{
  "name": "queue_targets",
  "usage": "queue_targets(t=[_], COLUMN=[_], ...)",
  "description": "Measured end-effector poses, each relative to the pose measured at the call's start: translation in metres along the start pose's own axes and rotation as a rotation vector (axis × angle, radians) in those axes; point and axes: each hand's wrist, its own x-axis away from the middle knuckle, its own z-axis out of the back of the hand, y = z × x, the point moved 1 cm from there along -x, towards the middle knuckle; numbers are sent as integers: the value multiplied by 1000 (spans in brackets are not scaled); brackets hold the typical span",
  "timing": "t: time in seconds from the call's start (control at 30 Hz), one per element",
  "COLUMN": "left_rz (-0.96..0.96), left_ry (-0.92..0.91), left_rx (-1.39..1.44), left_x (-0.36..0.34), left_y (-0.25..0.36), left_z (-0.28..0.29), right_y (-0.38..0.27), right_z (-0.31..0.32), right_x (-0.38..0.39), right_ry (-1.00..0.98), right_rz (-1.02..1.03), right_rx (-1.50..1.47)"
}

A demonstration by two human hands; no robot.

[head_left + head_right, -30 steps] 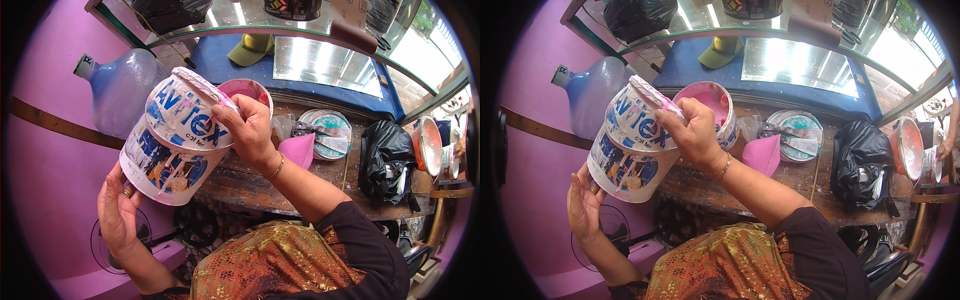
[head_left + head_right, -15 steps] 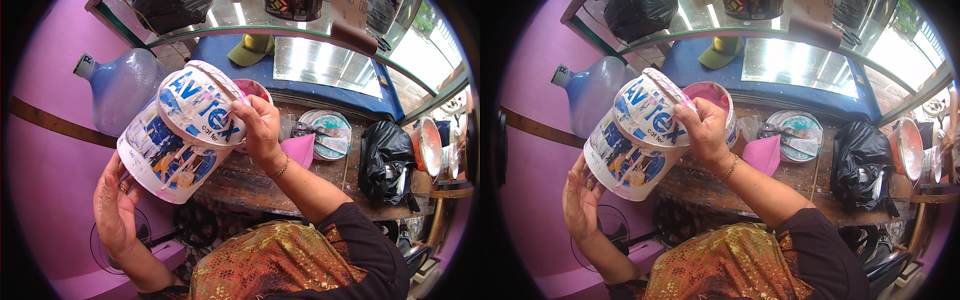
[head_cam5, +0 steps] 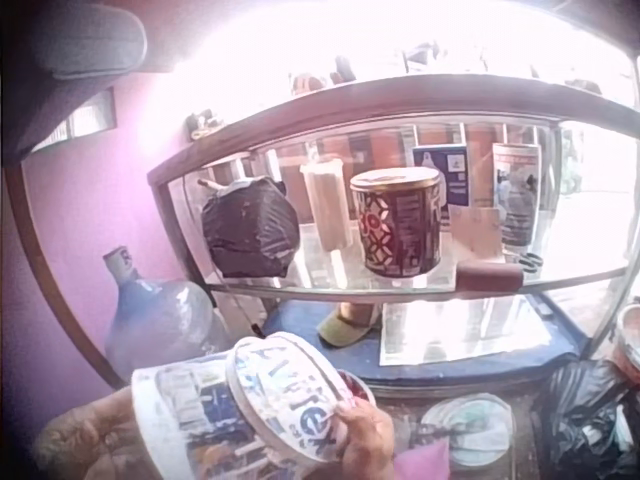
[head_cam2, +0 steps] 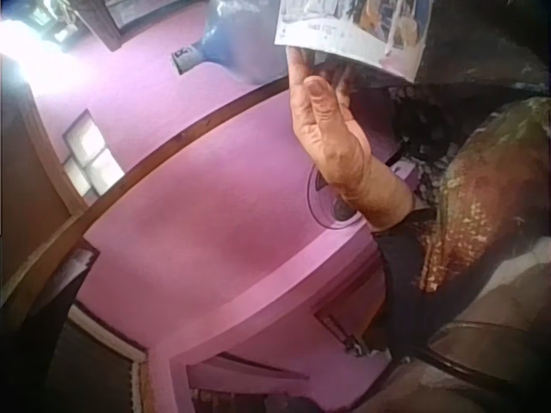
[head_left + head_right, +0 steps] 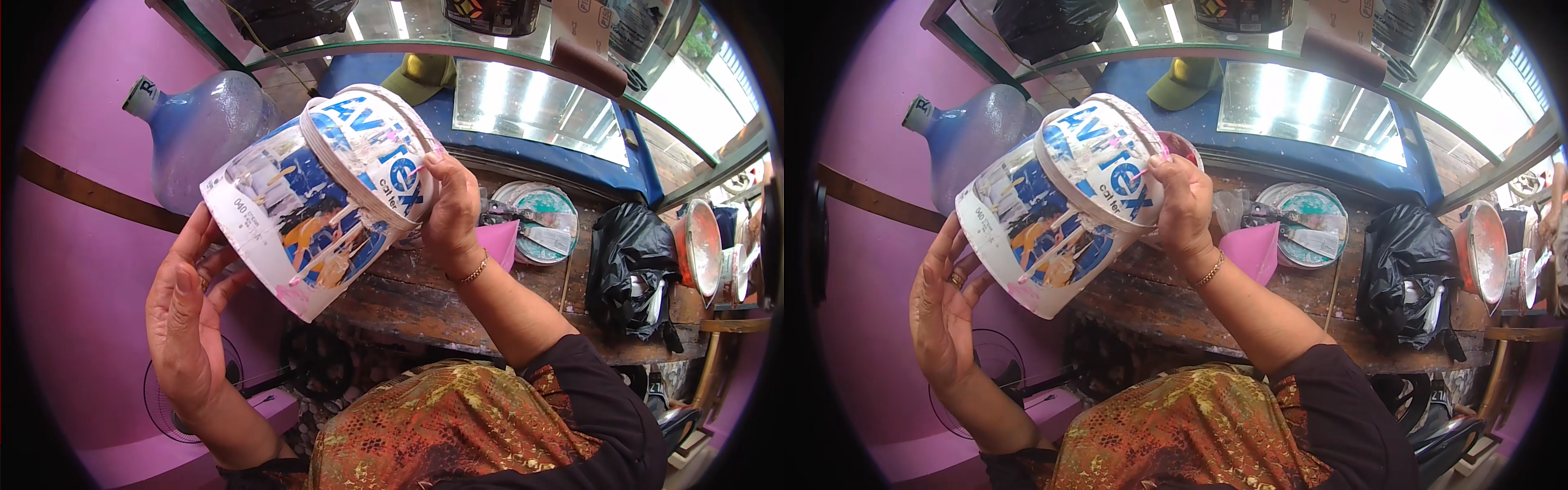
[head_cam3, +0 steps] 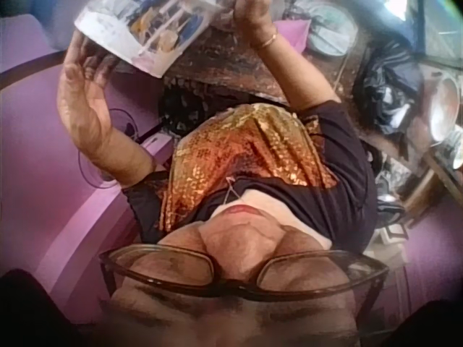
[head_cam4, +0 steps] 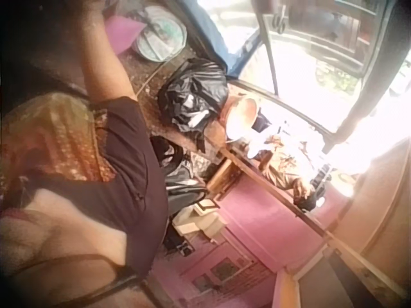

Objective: The person prepares a small bag of pink paint by mixing it in a bucket, pouring it into a plastic bag, and then using a pair of scissors to cut and seal the bag.

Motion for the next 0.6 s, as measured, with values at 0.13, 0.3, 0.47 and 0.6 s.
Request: queue_targets(t=[0.13, 0.3, 0.47, 0.6], left_rz=[-58, -86, -113, -132], left_ry=[9, 19, -22, -17], left_rx=[22, 23, 37, 52], left_x=[-3, -2, -3, -1], left_y=[3, -1, 1, -2], left_z=[-9, -10, -12, -13], right_y=[9, 9, 3, 3], right_z=[14, 15, 13, 15], right_x=[-5, -5, -12, -17], right_ry=[-43, 4, 19, 65], right_rz=[15, 45, -5, 4], right_rx=[42, 62, 33, 98])
